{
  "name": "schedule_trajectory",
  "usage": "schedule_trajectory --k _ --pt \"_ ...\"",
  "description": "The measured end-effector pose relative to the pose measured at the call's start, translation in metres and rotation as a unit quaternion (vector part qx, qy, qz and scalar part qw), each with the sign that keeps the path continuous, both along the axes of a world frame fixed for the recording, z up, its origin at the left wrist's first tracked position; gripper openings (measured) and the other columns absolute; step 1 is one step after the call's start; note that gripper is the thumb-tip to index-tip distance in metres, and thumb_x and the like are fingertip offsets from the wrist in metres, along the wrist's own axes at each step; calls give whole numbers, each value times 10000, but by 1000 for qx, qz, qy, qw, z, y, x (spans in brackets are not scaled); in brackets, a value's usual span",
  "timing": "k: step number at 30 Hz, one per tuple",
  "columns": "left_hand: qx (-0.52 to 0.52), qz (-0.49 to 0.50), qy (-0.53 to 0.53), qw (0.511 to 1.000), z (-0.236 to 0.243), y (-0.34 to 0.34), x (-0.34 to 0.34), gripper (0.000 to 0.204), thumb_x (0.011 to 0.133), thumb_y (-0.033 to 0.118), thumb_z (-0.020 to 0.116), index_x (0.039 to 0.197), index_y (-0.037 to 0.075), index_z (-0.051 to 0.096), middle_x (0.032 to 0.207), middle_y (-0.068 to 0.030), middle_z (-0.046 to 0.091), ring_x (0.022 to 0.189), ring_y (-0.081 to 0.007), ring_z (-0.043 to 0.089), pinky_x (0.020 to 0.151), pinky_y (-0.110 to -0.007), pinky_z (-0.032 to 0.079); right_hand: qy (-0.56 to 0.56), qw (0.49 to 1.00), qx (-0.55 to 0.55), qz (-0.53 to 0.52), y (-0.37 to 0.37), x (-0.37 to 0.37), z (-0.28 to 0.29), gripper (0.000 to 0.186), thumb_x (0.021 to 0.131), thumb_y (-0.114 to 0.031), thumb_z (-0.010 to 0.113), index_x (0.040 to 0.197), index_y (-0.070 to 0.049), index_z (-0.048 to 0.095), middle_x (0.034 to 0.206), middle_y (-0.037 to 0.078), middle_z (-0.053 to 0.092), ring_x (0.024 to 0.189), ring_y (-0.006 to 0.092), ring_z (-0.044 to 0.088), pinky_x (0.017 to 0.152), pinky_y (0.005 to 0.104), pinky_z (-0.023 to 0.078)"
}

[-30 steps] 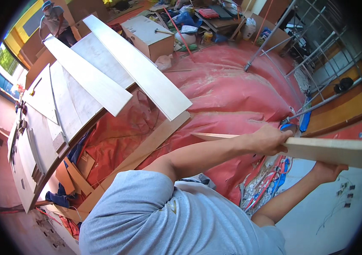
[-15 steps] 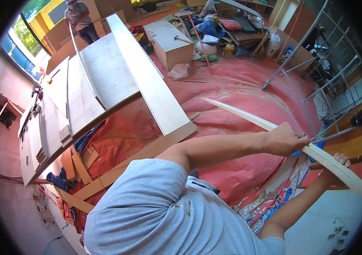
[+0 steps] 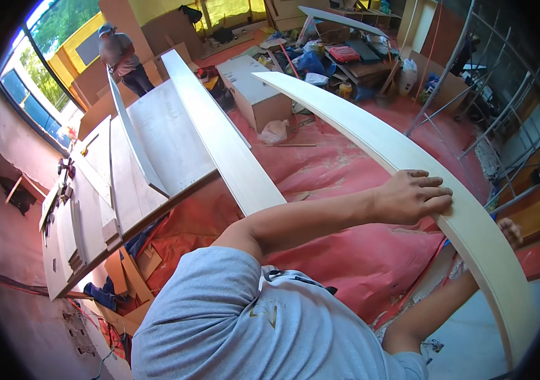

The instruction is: The person positions wooden boards on a large panel on a workbench, handling long slats and smaller rectangular pieces by hand.

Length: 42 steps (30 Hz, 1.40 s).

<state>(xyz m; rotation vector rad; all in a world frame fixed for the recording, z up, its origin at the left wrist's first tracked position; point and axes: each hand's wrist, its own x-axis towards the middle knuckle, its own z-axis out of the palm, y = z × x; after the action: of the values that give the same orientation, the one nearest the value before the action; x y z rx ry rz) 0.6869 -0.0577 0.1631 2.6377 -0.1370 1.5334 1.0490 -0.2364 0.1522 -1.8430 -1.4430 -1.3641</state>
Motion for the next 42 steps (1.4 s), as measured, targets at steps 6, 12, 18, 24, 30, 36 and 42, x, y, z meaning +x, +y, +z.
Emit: schedule_trajectory --k 6,12,18,24,30,36,42 --pt "115 85 45 989 -41 50 -103 388 924 214 651 1290 89 639 1359 -71 677 1247 -309 660 1028 -497 553 -53 989 118 -66 -67 -113 -16 627 1130 -407 299 1680 -123 202 1711 123 264 1573 283 295 1314 484 220" --pt "121 149 89 977 -76 87 -229 369 961 215 632 1323 142 641 1439 -40 649 1281 -292 651 1089 -492 527 572 753 265 188 -15 -229 -86 614 1123 -415 317 1656 -120 242 1676 124 306 1554 287 319 1298 489 243" --pt "99 219 151 959 -122 134 -338 435 955 166 628 1390 182 627 1485 -14 621 1324 -239 624 1135 -466 488 693 653 228 204 38 -305 -122 602 1115 -423 335 1631 -117 282 1641 126 348 1534 291 344 1282 493 265" --pt "2 247 193 950 -203 154 -416 554 923 182 624 1474 217 582 1547 -12 567 1382 -261 575 1181 -475 454 738 623 171 197 74 -359 -143 591 1108 -431 353 1606 -114 322 1606 128 390 1514 296 368 1266 497 288" --pt "-77 396 278 872 -204 136 -427 765 844 98 723 1563 181 475 1647 -65 431 1540 -298 373 1283 -518 281 756 618 124 179 98 -395 -153 582 1101 -440 371 1581 -111 362 1572 129 432 1494 300 393 1250 501 311" --pt "-864 31 -123 488 -225 36 -429 1004 942 351 781 1675 73 153 1709 -133 295 1585 -330 270 1269 -509 291 814 485 129 293 119 -407 -171 574 1094 -448 389 1556 -107 402 1537 131 474 1474 304 417 1234 505 334" --pt "-875 -391 -75 277 -193 -3 -353 809 936 365 797 1561 48 391 1543 -147 515 1451 -286 484 1223 -544 378 824 465 137 292 129 -438 -180 568 1087 -456 407 1531 -104 442 1502 132 516 1455 309 442 1218 509 357"
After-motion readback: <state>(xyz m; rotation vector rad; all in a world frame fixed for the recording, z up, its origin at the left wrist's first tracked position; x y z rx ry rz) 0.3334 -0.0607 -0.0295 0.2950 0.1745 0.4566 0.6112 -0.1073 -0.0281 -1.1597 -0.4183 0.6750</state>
